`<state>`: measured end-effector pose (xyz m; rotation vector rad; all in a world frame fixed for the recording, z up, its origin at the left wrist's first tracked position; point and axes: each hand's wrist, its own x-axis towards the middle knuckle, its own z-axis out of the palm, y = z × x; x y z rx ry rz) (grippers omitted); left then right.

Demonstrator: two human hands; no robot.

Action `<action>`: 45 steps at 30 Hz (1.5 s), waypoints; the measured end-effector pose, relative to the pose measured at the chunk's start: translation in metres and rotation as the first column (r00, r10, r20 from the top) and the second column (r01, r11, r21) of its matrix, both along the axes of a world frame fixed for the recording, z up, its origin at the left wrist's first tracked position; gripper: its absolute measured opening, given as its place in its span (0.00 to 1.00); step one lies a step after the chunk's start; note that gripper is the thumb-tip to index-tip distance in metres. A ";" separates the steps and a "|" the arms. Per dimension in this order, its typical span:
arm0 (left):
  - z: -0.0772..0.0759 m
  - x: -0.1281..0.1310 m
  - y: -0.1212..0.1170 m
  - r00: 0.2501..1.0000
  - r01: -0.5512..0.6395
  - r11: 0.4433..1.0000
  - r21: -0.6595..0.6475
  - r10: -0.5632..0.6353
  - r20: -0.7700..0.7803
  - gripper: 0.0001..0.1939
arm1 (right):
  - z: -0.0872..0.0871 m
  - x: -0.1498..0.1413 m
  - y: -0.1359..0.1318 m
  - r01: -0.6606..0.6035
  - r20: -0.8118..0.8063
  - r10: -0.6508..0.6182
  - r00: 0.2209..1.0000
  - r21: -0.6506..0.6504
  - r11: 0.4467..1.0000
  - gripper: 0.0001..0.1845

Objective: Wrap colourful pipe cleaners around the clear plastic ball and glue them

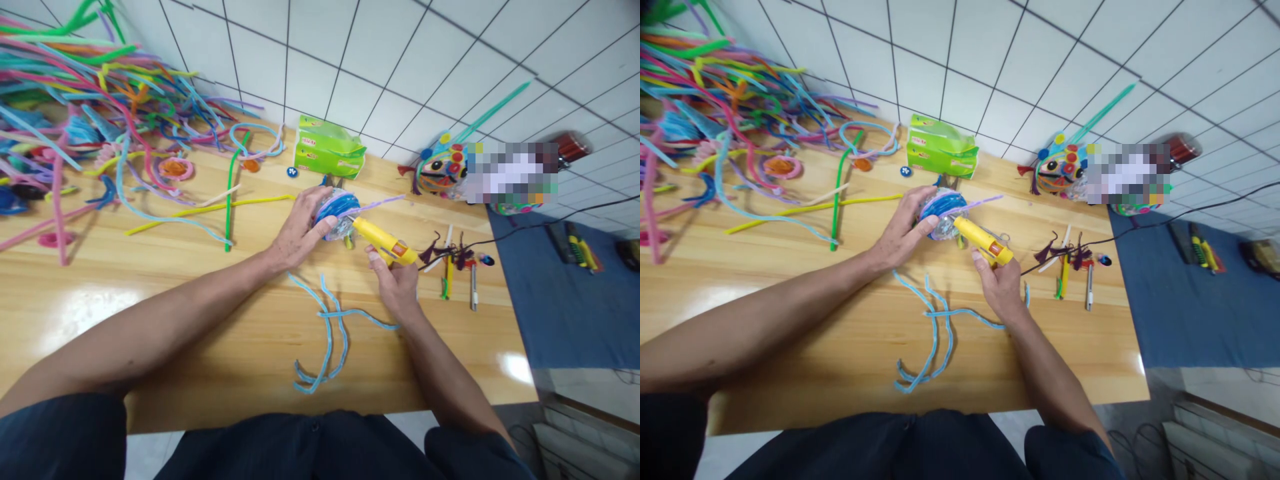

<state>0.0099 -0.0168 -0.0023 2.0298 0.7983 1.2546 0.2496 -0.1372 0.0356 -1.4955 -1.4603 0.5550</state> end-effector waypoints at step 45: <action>0.001 0.000 -0.002 1.000 0.007 1.000 -0.013 -0.007 0.018 0.33 | -0.002 0.004 -0.004 0.005 0.064 -0.003 0.998 -0.038 0.999 0.16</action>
